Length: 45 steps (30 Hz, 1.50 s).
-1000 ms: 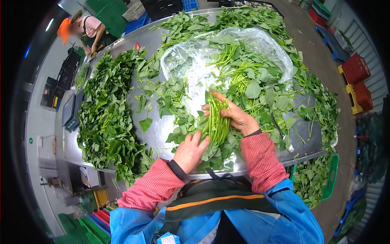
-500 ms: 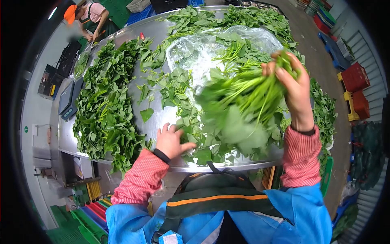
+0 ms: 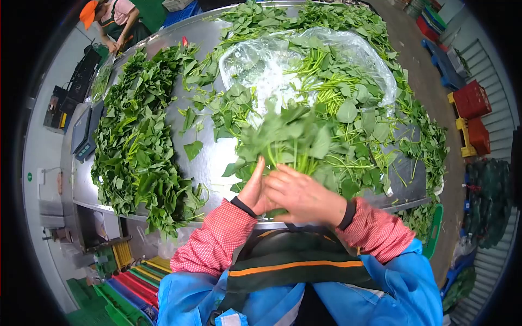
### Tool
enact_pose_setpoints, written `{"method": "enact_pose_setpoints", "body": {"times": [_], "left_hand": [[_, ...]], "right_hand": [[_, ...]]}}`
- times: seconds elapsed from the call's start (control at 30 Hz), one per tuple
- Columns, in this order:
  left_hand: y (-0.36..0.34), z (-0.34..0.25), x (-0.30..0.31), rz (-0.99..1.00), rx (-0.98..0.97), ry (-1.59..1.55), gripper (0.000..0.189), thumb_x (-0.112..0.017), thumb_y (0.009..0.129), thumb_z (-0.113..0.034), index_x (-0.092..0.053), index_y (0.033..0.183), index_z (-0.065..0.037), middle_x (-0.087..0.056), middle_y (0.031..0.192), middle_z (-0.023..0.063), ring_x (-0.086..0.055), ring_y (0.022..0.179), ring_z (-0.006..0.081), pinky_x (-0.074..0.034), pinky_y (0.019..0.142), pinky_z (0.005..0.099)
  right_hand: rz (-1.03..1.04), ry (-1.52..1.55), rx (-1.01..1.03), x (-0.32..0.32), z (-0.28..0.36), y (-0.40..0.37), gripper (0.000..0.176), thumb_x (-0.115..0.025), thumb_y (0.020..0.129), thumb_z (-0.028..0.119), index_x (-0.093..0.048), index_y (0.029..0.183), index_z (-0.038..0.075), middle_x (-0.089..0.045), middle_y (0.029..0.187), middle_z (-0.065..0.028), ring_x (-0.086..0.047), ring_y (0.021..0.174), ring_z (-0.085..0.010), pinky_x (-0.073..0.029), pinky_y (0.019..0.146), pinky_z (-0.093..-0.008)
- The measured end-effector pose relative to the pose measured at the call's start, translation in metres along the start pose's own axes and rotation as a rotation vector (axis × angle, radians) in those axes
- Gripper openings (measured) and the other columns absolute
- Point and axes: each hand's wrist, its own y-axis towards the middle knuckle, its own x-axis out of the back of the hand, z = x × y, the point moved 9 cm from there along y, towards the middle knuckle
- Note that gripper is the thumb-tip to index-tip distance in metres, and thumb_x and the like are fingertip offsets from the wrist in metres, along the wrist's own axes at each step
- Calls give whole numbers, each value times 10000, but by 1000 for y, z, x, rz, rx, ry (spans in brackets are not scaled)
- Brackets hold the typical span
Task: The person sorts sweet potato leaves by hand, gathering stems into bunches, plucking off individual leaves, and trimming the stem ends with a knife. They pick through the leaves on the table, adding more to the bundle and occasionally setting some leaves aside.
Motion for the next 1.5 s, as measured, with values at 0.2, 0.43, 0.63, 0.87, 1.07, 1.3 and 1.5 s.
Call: {"method": "enact_pose_setpoints", "body": {"times": [0.2, 0.43, 0.63, 0.87, 1.07, 1.3, 1.5], "left_hand": [[-6, 25, 19, -52, -26, 130, 637, -387, 946, -556, -424, 1345, -61, -557, 1261, 145, -583, 1114, 278, -505, 903, 439], [8, 41, 17, 12, -4, 298, 431, -533, 932, -185, -431, 1319, -26, -568, 1227, 150, -632, 1000, 249, -514, 897, 418], [-9, 38, 17, -124, 68, 77, 448, -458, 961, -430, -495, 1243, -84, -613, 1100, 111, -612, 1026, 238, -533, 840, 409], [11, 49, 45, -259, 1, 149, 365, -439, 945, -253, -506, 1179, 19, -624, 1068, 156, -645, 925, 257, -563, 750, 373], [-24, 52, 41, -111, -110, -117, 405, -471, 932, -244, -475, 1258, -2, -567, 1210, 178, -571, 1103, 274, -468, 954, 419], [-23, 67, 45, -312, -72, 145, 330, -510, 943, -243, -516, 1200, -36, -634, 1065, 116, -636, 966, 231, -529, 860, 379], [-29, 63, 48, -231, -63, -68, 321, -466, 953, -244, -536, 1158, -7, -648, 1030, 125, -655, 894, 229, -541, 829, 381]], "right_hand": [[-313, 204, -625, 19, -35, -68, 390, -714, 752, 306, -595, 983, 15, -598, 923, -123, -575, 796, -268, -476, 719, -364], [-292, 1288, -1225, -107, -69, -125, 345, -552, 928, 320, -628, 925, -16, -619, 772, -21, -553, 687, -98, -433, 610, -263], [-605, 1690, -1191, -119, -79, -146, 341, -449, 949, 290, -592, 1081, 10, -654, 1002, -102, -641, 869, -167, -505, 790, -323], [-396, 1207, -1091, -116, -75, -124, 341, -546, 898, 258, -539, 1148, 26, -630, 986, -75, -635, 852, -160, -516, 723, -296], [-651, 1988, -1286, -124, -56, -147, 387, -428, 957, 357, -526, 1160, 42, -629, 1002, -98, -618, 815, -204, -539, 713, -400], [-320, 1629, -1274, -131, -44, -122, 267, -562, 920, 266, -588, 1073, 48, -651, 889, -48, -617, 691, -138, -492, 587, -259], [-560, 1899, -1266, -139, -59, -128, 354, -474, 932, 329, -586, 1069, 23, -660, 883, -90, -629, 709, -176, -513, 638, -297]]}}
